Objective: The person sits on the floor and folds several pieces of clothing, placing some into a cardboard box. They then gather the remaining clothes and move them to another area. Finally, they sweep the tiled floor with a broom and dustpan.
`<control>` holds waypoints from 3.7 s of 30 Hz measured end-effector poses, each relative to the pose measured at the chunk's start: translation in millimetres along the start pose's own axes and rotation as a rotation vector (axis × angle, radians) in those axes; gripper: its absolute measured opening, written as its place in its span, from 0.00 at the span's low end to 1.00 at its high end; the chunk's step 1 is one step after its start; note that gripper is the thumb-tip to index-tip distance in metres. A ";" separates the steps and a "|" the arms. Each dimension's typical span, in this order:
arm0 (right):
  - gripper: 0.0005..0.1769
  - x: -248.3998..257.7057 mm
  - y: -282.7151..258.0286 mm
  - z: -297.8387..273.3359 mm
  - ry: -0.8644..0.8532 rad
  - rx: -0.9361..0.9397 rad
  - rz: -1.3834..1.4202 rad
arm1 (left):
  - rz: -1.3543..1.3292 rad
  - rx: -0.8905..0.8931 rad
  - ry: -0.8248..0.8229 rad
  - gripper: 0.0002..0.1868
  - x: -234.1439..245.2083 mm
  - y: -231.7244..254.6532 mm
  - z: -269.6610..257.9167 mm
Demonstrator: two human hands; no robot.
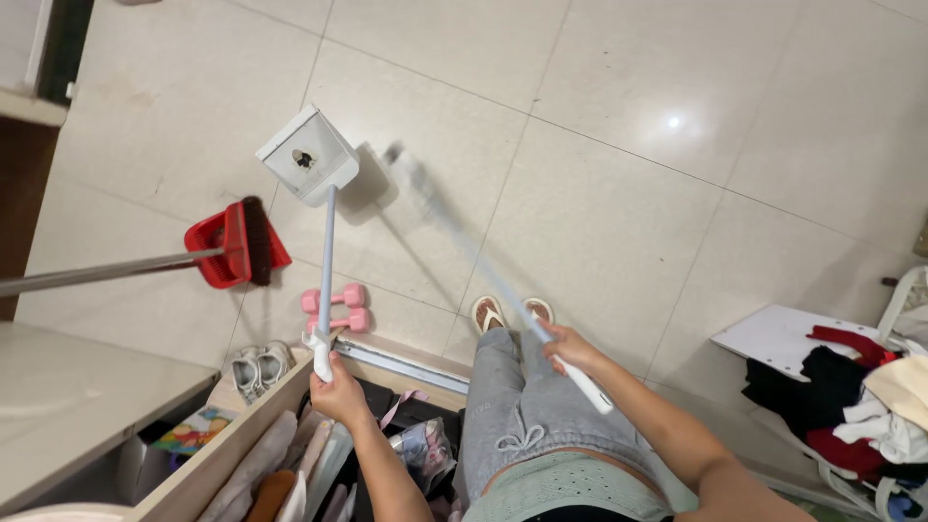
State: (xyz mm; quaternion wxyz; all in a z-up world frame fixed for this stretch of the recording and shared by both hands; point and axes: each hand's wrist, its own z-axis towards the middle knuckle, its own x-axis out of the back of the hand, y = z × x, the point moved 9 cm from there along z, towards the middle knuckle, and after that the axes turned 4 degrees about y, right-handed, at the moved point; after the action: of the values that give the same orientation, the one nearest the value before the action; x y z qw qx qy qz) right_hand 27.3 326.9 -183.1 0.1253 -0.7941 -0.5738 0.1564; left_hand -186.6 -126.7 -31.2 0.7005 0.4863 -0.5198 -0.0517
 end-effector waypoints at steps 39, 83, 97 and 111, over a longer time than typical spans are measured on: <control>0.27 177.6 241.1 -163.3 0.888 -0.146 0.258 | 0.236 -0.478 -0.598 0.19 -236.7 169.8 -99.7; 0.40 -5.1 -227.0 -110.0 0.132 0.556 0.732 | 0.145 -0.482 -0.777 0.36 -233.6 256.2 -105.3; 0.24 -373.2 -461.3 -54.1 -0.342 0.702 0.594 | -0.098 -0.259 -0.087 0.32 -70.5 139.4 251.9; 0.09 -680.7 -547.0 149.7 -0.473 0.285 0.366 | -0.223 0.224 0.690 0.51 6.2 -14.2 496.9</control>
State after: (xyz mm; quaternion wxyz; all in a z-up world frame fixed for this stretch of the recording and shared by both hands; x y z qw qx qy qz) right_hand -707.6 -147.5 -42.6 0.0681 -0.8002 -0.4071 0.4351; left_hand -564.4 -449.5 -44.0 0.7670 0.6021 -0.1997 0.0963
